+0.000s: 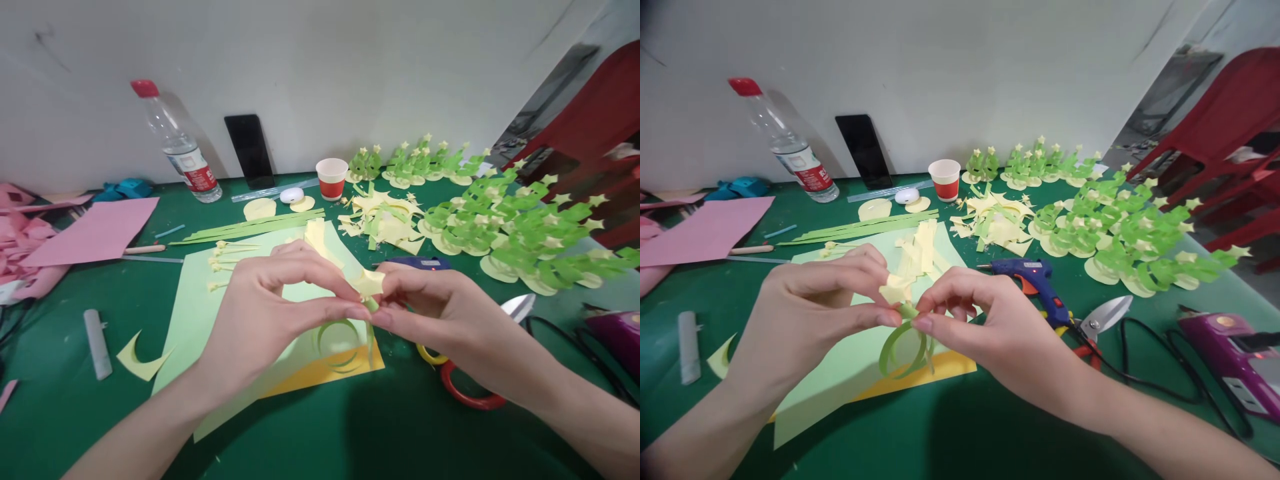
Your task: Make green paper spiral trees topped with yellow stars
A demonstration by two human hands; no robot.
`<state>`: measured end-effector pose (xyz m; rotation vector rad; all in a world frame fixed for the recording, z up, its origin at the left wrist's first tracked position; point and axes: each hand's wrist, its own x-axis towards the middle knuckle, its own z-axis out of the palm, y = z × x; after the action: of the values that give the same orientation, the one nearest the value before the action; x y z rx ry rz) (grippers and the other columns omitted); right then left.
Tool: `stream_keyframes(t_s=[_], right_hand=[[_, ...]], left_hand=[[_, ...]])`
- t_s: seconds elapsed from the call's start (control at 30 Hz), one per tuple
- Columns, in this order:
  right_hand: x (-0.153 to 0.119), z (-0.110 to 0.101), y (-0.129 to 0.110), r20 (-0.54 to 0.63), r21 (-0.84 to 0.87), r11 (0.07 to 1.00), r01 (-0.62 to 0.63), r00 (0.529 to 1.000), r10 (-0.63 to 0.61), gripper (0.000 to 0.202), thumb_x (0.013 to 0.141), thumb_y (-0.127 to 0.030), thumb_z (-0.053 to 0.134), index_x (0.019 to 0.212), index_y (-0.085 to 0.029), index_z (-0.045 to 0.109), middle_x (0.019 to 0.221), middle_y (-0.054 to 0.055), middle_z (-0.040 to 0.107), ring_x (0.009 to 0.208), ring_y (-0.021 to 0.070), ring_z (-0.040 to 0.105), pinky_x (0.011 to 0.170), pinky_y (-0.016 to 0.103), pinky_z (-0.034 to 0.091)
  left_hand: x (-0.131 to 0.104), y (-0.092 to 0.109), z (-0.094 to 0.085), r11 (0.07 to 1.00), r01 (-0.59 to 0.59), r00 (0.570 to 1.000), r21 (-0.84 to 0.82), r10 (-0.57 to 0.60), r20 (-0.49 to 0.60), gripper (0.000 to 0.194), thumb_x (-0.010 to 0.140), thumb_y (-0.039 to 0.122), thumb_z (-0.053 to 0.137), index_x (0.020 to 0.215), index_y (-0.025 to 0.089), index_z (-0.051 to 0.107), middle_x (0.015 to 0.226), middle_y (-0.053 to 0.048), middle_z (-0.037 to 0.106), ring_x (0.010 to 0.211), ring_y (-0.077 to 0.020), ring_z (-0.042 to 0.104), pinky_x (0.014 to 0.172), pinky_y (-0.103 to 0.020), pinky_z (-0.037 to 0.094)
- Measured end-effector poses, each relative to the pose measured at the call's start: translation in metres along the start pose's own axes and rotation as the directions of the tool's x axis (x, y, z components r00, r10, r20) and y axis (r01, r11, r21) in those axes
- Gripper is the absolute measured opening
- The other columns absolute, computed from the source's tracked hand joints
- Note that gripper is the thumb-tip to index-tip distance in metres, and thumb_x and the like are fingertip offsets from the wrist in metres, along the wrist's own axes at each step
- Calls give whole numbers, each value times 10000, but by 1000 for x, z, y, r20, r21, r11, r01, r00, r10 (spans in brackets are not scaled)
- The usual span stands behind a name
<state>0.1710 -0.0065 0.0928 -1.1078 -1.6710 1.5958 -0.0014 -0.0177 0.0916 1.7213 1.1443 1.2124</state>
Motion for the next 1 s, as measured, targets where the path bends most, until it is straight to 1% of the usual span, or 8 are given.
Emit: stream_keyframes(t_s=[0.17, 0.53, 0.77, 0.9, 1.0], right_hand=[[-1, 0, 1, 15, 6, 1000, -16, 1000, 16, 142, 707, -232, 628, 587, -212, 556, 703, -10, 555, 632, 109, 469, 519, 216, 335], [-1, 1, -1, 6, -25, 1000, -1, 1000, 1, 137, 716, -226, 616, 588, -217, 570, 695, -20, 563, 629, 101, 482, 508, 208, 332], [-2, 1, -1, 0, -48, 999, -11, 1000, 11, 120, 717, -254, 609, 608, -216, 575, 699, -9, 568, 619, 109, 481, 511, 218, 342], [-2, 0, 0, -1, -83, 996, -17, 1000, 17, 126, 722, -282, 596, 617, -215, 580, 698, -1, 571, 611, 114, 483, 505, 222, 348], [-3, 0, 0, 7, -58, 998, -22, 1000, 23, 130, 725, -277, 593, 614, -212, 573, 686, -4, 561, 606, 110, 478, 502, 219, 344]], left_hand=[[0, -2, -1, 999, 27, 999, -18, -28, -32, 145, 598, 148, 759, 568, 247, 657, 590, 60, 616, 613, -118, 517, 584, -252, 405], [2, -4, -3, 999, 6, 1000, -34, -6, -2, 159, 610, 137, 752, 598, 267, 661, 600, 86, 622, 621, -94, 513, 593, -225, 407], [1, -1, -2, 1000, 12, 1000, 6, -12, 0, 133, 625, 165, 744, 589, 243, 642, 600, 73, 614, 615, -99, 517, 589, -235, 402], [0, -1, 1, 998, -31, 999, 61, 33, -26, 121, 653, 183, 721, 607, 231, 620, 629, 57, 612, 632, -115, 523, 604, -251, 410], [-1, -1, 3, 991, -59, 995, 117, 67, -67, 114, 656, 200, 718, 650, 226, 607, 649, 40, 604, 659, -132, 523, 619, -264, 416]])
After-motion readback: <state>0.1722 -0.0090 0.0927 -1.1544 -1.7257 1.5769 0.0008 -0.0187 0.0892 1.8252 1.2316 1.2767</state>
